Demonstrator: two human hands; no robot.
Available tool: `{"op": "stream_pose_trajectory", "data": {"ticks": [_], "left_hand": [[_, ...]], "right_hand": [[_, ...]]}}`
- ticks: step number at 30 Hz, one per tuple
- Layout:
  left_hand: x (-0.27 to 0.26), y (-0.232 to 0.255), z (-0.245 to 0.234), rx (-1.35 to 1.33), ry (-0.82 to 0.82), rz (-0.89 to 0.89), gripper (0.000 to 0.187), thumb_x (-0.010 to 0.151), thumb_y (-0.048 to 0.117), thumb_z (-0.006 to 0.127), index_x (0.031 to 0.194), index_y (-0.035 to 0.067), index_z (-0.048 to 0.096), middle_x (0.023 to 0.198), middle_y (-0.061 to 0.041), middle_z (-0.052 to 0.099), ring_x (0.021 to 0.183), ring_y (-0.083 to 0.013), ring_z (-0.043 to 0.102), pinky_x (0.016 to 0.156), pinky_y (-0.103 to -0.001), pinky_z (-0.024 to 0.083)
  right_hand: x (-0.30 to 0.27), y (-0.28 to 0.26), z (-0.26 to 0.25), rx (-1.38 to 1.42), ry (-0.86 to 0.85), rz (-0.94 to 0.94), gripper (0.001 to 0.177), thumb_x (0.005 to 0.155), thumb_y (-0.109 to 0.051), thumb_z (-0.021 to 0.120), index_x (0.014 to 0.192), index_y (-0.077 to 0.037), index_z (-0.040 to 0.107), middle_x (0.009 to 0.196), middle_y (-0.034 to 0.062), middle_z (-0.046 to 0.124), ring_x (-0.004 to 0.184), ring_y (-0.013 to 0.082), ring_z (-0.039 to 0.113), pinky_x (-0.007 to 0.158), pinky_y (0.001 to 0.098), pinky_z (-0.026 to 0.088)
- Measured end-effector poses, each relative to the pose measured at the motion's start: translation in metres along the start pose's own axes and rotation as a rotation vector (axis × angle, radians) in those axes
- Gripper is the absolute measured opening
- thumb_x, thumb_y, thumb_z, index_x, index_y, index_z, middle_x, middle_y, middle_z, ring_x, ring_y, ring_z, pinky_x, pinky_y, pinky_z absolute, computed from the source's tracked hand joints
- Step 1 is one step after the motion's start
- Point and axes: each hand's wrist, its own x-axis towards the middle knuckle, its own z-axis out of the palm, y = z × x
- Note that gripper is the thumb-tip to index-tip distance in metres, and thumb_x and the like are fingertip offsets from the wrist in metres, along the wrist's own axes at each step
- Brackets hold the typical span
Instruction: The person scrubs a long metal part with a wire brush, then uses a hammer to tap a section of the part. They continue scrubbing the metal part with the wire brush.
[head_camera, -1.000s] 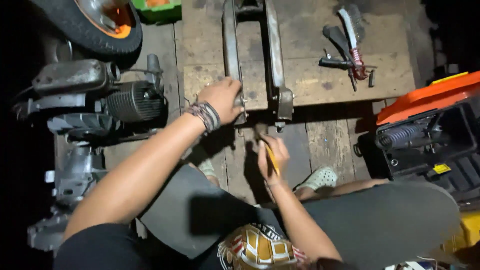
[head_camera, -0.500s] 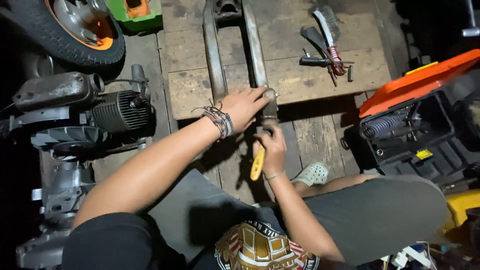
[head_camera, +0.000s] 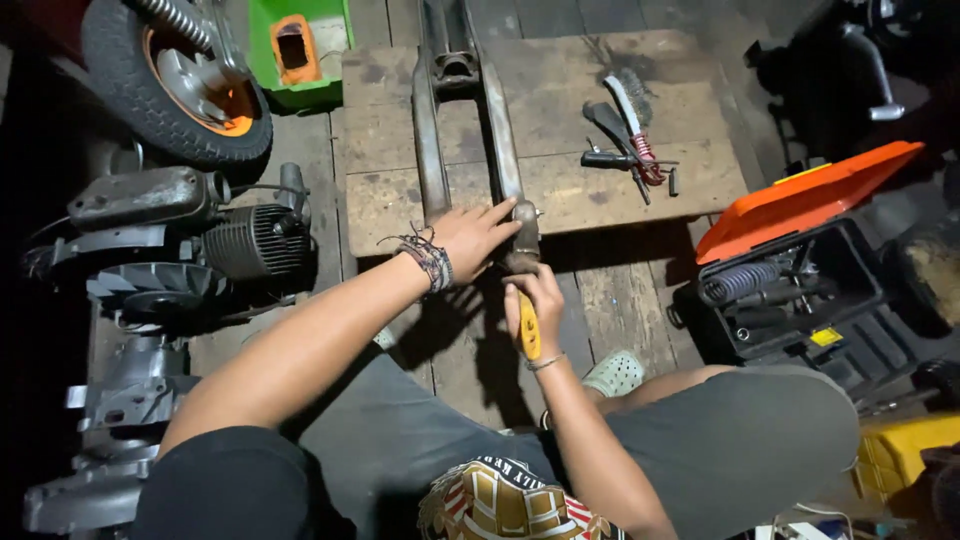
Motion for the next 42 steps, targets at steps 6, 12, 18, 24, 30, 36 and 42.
{"op": "stream_pose_trajectory", "data": {"ticks": [6, 12, 18, 24, 30, 36, 42], "left_hand": [[-0.008, 0.005, 0.015, 0.033, 0.017, -0.032, 0.074, 0.081, 0.025, 0.079, 0.148, 0.018, 0.05, 0.161, -0.015, 0.036, 0.125, -0.0361, 0.06, 0.098, -0.052, 0.052], [-0.023, -0.007, 0.049, 0.192, 0.07, 0.054, 0.065, 0.07, 0.034, 0.087, 0.128, 0.018, 0.062, 0.134, -0.011, 0.059, 0.114, -0.0314, 0.062, 0.107, -0.051, 0.04], [-0.033, -0.007, 0.061, 0.278, 0.326, 0.163, 0.008, 0.08, 0.019, 0.076, 0.086, 0.014, 0.072, 0.09, -0.011, 0.072, 0.094, -0.0289, 0.068, 0.11, -0.056, 0.035], [-0.039, 0.001, 0.063, 0.295, 0.377, 0.173, 0.005, 0.079, 0.017, 0.075, 0.082, 0.014, 0.074, 0.081, -0.011, 0.072, 0.088, -0.029, 0.068, 0.114, -0.064, 0.03], [-0.037, -0.002, 0.063, 0.298, 0.33, 0.141, 0.003, 0.084, 0.017, 0.072, 0.083, 0.014, 0.073, 0.083, -0.012, 0.073, 0.087, -0.0294, 0.068, 0.114, -0.06, 0.03], [-0.018, -0.003, 0.06, 0.219, 0.066, 0.019, 0.037, 0.075, 0.041, 0.084, 0.103, 0.018, 0.073, 0.098, -0.011, 0.075, 0.096, -0.0303, 0.071, 0.109, -0.054, 0.038], [-0.016, 0.008, 0.046, 0.225, 0.006, -0.058, 0.033, 0.081, 0.037, 0.079, 0.108, 0.019, 0.073, 0.1, -0.01, 0.074, 0.098, -0.0295, 0.071, 0.102, -0.049, 0.043]], "right_hand": [[-0.011, 0.043, 0.042, -0.136, -0.09, -0.079, 0.006, 0.09, -0.006, 0.064, 0.096, -0.006, 0.065, 0.112, 0.0192, 0.06, 0.109, 0.046, 0.062, 0.091, 0.0563, 0.052], [-0.027, 0.036, 0.021, -0.183, 0.034, -0.053, 0.006, 0.096, -0.012, 0.059, 0.098, -0.009, 0.065, 0.109, 0.013, 0.062, 0.107, 0.0392, 0.064, 0.09, 0.0509, 0.054], [-0.053, 0.06, 0.038, -0.08, -0.289, -0.159, 0.01, 0.082, -0.014, 0.068, 0.092, -0.015, 0.071, 0.099, 0.0045, 0.069, 0.097, 0.0308, 0.069, 0.089, 0.0418, 0.057], [-0.049, 0.078, 0.028, -0.179, -0.189, -0.176, 0.011, 0.083, -0.01, 0.062, 0.093, -0.01, 0.065, 0.101, 0.0119, 0.064, 0.1, 0.0369, 0.064, 0.087, 0.0475, 0.054], [-0.055, 0.038, 0.009, -0.032, 0.027, 0.123, 0.012, 0.083, -0.008, 0.064, 0.092, -0.014, 0.069, 0.085, 0.007, 0.065, 0.09, 0.0338, 0.069, 0.085, 0.0406, 0.055], [-0.02, 0.088, 0.008, 0.332, 0.227, 0.465, 0.013, 0.088, -0.013, 0.061, 0.093, -0.012, 0.074, 0.083, 0.0078, 0.07, 0.086, 0.0193, 0.065, 0.085, 0.0343, 0.052], [-0.045, 0.125, 0.02, 0.528, 0.483, 1.016, 0.038, 0.087, -0.032, 0.074, 0.106, 0.002, 0.075, 0.102, 0.0213, 0.074, 0.097, 0.0274, 0.072, 0.089, 0.0459, 0.054]]}}
